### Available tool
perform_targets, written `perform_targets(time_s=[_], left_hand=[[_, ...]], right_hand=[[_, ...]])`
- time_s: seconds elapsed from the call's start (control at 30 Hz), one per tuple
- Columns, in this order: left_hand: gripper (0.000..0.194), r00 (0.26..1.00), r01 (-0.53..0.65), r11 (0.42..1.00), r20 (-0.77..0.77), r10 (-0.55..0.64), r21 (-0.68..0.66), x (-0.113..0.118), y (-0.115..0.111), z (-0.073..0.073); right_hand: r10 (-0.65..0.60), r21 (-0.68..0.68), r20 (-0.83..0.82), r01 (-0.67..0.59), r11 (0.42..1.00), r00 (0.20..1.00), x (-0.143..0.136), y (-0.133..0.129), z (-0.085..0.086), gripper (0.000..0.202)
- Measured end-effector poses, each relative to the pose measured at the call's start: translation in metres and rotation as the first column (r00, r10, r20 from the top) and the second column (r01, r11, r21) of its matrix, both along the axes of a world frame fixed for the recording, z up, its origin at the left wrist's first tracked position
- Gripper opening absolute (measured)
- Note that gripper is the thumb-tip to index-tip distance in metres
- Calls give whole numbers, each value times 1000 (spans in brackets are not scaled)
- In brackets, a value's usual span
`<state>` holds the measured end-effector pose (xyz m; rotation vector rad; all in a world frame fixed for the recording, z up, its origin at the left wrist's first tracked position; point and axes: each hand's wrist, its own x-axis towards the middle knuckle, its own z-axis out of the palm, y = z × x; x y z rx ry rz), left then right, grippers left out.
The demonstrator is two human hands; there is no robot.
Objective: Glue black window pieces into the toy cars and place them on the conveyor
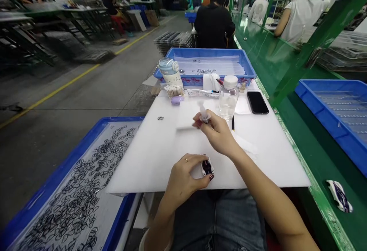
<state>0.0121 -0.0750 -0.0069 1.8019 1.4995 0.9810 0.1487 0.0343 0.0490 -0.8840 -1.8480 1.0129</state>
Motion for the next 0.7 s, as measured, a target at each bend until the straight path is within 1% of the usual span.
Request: perform_targets(time_s=[0.03, 0.07, 0.13, 0.2, 0.27, 0.33, 0.4, 0.43, 0.47, 0.53, 0.6, 0.7], left_hand=[[35, 999, -29, 1000, 37, 29, -4, 3, 1, 0], [31, 996, -52, 999, 70, 52, -7, 5, 1, -1], [28, 990, -73, 997, 116, 75, -14, 7, 3, -2], [28, 987, -71, 997, 140, 73, -22, 6, 4, -3], [30, 985, -67, 997, 155, 70, -26, 5, 4, -4], [29, 984, -68, 997, 166, 71, -25, 4, 4, -4], [26, 983, -71, 997, 170, 74, -23, 4, 4, -3], [25, 983, -73, 997, 168, 76, -24, 5, 4, -2], [24, 983, -74, 997, 165, 78, -26, 5, 4, -1], [23, 984, -75, 997, 160, 79, -33, 5, 4, 0], [22, 985, -73, 997, 155, 78, -39, 5, 4, 1], [20, 986, -73, 997, 147, 77, -31, 5, 4, 0]], right_hand=[[-11, -44, -88, 7, 999, 996, 3, -6, -5, 15], [-35, -98, -124, 22, 995, 992, 5, -11, -12, 15], [-83, -208, -122, 56, 976, 989, 8, -18, -24, 19], [-97, -276, -125, 59, 959, 987, 9, -25, -30, 33], [-79, -288, -201, 18, 957, 976, 10, -34, -24, 53], [-18, -310, -332, -91, 946, 943, 9, -44, -10, 70], [46, -363, -456, -233, 902, 889, 8, -54, 5, 74], [53, -388, -498, -277, 879, 866, 7, -58, 10, 74], [44, -408, -521, -293, 865, 853, 6, -60, 14, 72], [0, -427, -532, -268, 864, 847, 4, -64, 16, 69], [-20, -431, -527, -247, 868, 850, 2, -65, 14, 69], [-3, -423, -547, -273, 864, 837, 1, -65, 10, 69]])
